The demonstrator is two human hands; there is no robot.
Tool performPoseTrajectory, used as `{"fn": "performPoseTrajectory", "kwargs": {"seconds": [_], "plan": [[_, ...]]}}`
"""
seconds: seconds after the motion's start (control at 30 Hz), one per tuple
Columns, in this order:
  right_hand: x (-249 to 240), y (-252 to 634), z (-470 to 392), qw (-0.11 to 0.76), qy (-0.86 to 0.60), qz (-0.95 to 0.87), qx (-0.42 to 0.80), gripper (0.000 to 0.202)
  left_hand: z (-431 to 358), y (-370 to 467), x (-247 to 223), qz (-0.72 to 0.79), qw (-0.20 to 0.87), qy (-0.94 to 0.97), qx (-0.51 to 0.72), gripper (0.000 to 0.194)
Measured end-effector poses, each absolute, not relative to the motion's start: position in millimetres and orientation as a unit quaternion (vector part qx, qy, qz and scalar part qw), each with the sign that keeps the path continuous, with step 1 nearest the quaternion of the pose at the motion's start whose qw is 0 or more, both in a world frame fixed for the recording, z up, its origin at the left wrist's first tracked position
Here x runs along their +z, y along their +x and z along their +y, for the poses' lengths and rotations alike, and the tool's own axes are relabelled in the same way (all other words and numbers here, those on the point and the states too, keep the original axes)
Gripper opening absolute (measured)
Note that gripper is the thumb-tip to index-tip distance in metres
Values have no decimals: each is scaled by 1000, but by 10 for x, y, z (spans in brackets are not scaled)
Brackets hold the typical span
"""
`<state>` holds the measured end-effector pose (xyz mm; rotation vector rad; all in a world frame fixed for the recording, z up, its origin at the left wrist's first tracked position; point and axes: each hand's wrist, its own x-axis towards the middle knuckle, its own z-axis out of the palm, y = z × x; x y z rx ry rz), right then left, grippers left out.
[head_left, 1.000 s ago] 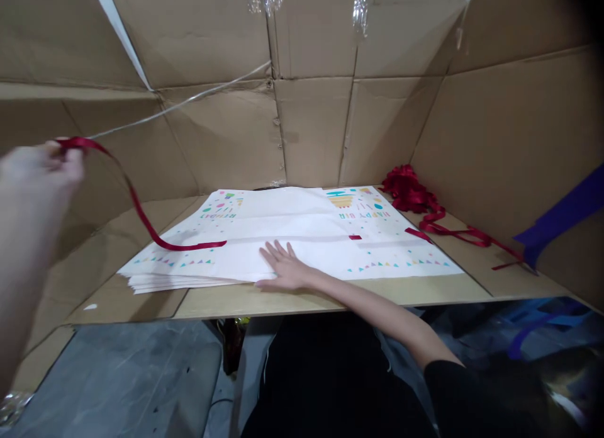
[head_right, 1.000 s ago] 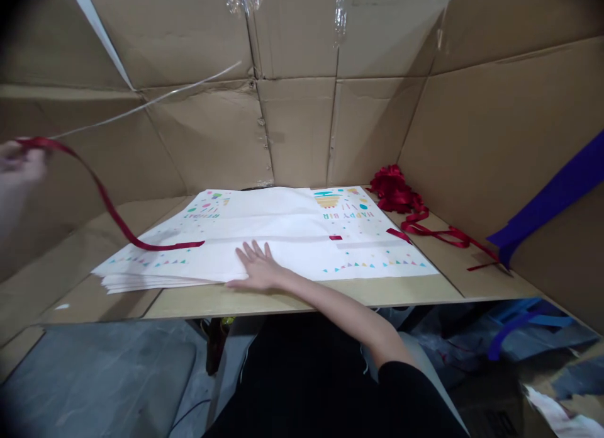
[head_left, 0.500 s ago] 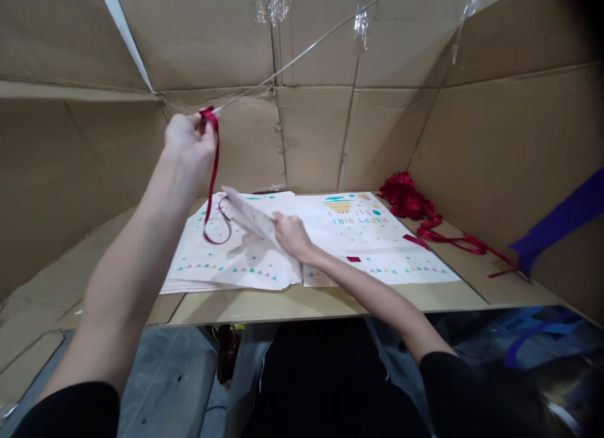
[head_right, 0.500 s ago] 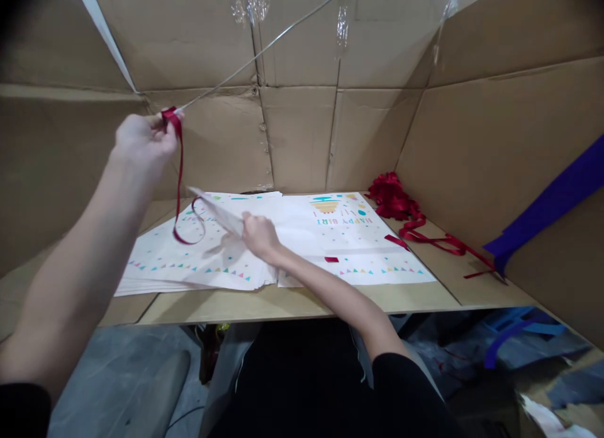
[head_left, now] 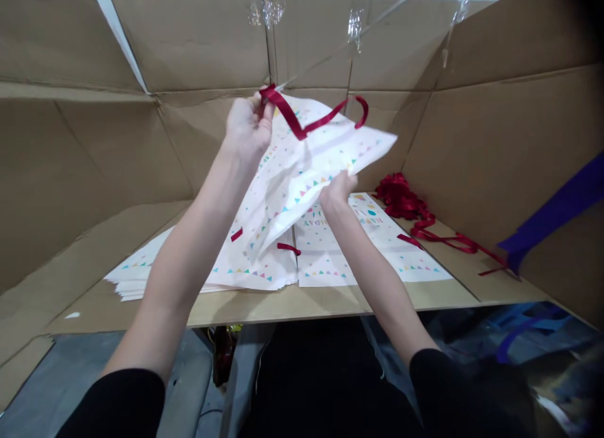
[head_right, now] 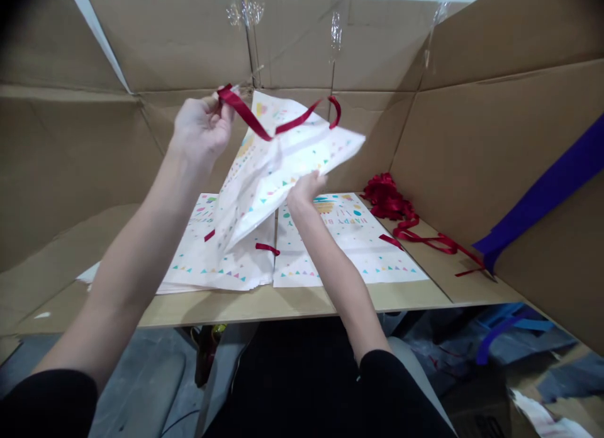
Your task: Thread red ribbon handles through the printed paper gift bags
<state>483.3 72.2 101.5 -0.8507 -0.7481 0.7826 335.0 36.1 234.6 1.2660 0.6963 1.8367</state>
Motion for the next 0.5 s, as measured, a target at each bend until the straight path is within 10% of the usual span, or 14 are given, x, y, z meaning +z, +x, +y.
{"fn": "performPoseTrajectory", "kwargs": {"seconds": [0.3,0.5], "plan": [[-188,4205,-478,505,-390,-196,745,27,271,3543,1884,249,532,285,758,35],[-467,3883,-610,554,-396,-136,719,23,149,3524,1575,264,586,152,751,32]]}}
